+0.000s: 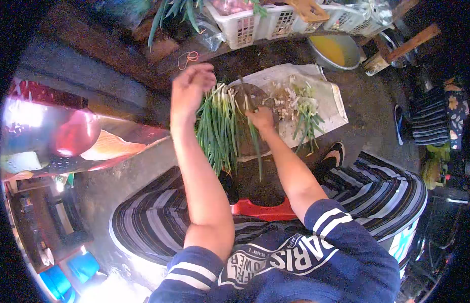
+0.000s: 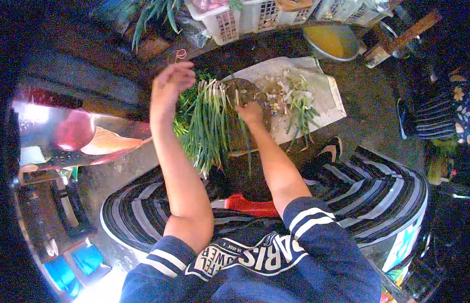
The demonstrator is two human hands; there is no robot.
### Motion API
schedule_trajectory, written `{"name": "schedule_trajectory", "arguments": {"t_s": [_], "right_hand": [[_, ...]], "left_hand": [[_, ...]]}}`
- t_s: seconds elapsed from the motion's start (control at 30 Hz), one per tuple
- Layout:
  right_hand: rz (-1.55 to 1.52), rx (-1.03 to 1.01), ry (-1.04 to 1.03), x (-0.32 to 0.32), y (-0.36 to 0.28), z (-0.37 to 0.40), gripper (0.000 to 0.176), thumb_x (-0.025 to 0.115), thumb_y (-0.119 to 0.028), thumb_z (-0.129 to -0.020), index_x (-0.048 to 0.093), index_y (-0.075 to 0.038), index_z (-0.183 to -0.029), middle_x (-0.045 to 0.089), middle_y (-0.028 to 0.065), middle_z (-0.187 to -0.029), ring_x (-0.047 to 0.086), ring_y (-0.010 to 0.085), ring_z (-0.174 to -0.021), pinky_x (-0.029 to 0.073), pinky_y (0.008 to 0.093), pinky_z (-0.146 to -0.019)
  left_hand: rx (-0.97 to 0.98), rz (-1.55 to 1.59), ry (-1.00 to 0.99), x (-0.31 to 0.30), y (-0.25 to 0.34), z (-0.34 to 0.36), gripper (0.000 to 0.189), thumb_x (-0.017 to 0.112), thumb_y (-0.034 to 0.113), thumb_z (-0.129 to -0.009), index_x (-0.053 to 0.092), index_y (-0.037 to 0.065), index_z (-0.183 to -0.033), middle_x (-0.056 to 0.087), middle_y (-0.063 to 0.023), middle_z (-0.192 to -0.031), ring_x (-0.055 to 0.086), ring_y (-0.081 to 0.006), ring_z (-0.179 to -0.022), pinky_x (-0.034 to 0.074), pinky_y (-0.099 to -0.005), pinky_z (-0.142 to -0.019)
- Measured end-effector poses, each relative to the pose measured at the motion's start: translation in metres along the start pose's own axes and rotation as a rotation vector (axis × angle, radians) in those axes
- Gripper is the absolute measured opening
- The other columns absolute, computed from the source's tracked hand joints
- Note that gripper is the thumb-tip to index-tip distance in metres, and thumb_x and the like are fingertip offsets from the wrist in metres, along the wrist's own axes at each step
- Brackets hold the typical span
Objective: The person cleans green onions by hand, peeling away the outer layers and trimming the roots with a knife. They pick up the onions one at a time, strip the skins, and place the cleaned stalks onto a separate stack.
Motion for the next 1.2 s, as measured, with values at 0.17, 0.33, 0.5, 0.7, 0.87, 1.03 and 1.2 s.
{"name": "schedule_trajectory", "arguments": {"t_s": [0.17,0.33,0.5,0.7,0.87,1.03,1.2], "right_hand": [[-0.727,0.368,-0.358,-0.045,0.016,0.004,0.025,0.079,-0.028,-0.069,0.063,-0.008,-0.072,0.055,-0.0012,-0.061,0.044,0.0067,-0.047,0.034,0.0230,-0.042],[-0.980,0.322,-0.327,-0.103,-0.006,0.015,0.029,0.080,-0.028,-0.069,0.061,-0.007,-0.076,0.056,-0.0009,-0.062,0.044,0.0068,-0.046,0.035,0.0229,-0.042],[-1.071,0.196,-0.175,-0.157,-0.029,0.031,0.025,0.076,-0.022,-0.074,0.061,-0.004,-0.082,0.054,-0.0016,-0.058,0.044,0.0071,-0.045,0.034,0.0234,-0.041],[-0.922,0.068,0.015,-0.191,-0.017,0.035,0.021,0.075,-0.022,-0.075,0.065,-0.005,-0.079,0.057,-0.0018,-0.059,0.044,0.0056,-0.045,0.033,0.0228,-0.042],[-0.860,0.100,0.302,-0.235,0.029,0.027,0.011,0.071,-0.013,-0.074,0.067,-0.005,-0.079,0.062,-0.0003,-0.068,0.052,0.0072,-0.059,0.039,0.0250,-0.054],[-0.726,0.075,0.381,-0.261,0.052,0.018,0.013,0.070,-0.013,-0.073,0.067,-0.004,-0.081,0.067,0.0037,-0.075,0.059,0.0113,-0.066,0.045,0.0274,-0.063],[-0.377,0.121,0.475,-0.244,0.060,0.023,0.023,0.072,-0.025,-0.072,0.067,-0.004,-0.081,0.065,0.0090,-0.067,0.059,0.0171,-0.061,0.046,0.0323,-0.060]], "left_hand": [[-0.351,-0.144,-0.360,0.034,-0.120,0.004,0.018,0.051,0.006,-0.082,0.064,0.003,-0.094,0.064,-0.0058,-0.085,0.060,-0.0145,-0.081,0.048,-0.0261,-0.073],[-0.397,-0.228,-0.466,0.096,-0.136,0.036,0.018,0.057,0.018,-0.086,0.062,0.007,-0.099,0.064,-0.0041,-0.089,0.057,-0.0107,-0.084,0.044,-0.0301,-0.071],[-0.427,0.116,-0.449,0.126,-0.097,0.055,0.014,0.055,0.017,-0.089,0.059,0.007,-0.098,0.062,-0.0037,-0.078,0.058,-0.0127,-0.066,0.045,-0.0298,-0.064],[-0.353,0.051,-0.456,0.149,-0.083,0.053,0.011,0.050,0.010,-0.091,0.058,0.003,-0.094,0.060,-0.0051,-0.072,0.055,-0.0126,-0.057,0.045,-0.0269,-0.054],[-0.312,-0.100,-0.464,0.150,-0.087,0.052,0.011,0.049,0.007,-0.090,0.057,0.001,-0.092,0.058,-0.0058,-0.069,0.053,-0.0137,-0.056,0.045,-0.0272,-0.055],[-0.364,0.178,-0.525,0.156,-0.095,0.052,0.017,0.046,0.006,-0.091,0.058,-0.002,-0.100,0.059,-0.0081,-0.071,0.056,-0.0152,-0.062,0.046,-0.0281,-0.059],[-0.400,0.361,-0.518,0.166,-0.084,0.064,0.024,0.047,0.007,-0.090,0.052,-0.002,-0.112,0.064,-0.0130,-0.085,0.062,-0.0202,-0.076,0.050,-0.0300,-0.072]]}}
Point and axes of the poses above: each hand's wrist, its own z-axis away from the middle knuckle, its own x-axis out of the palm, y = z × x, the point moved 6 cm from there along -z, towards the middle knuckle
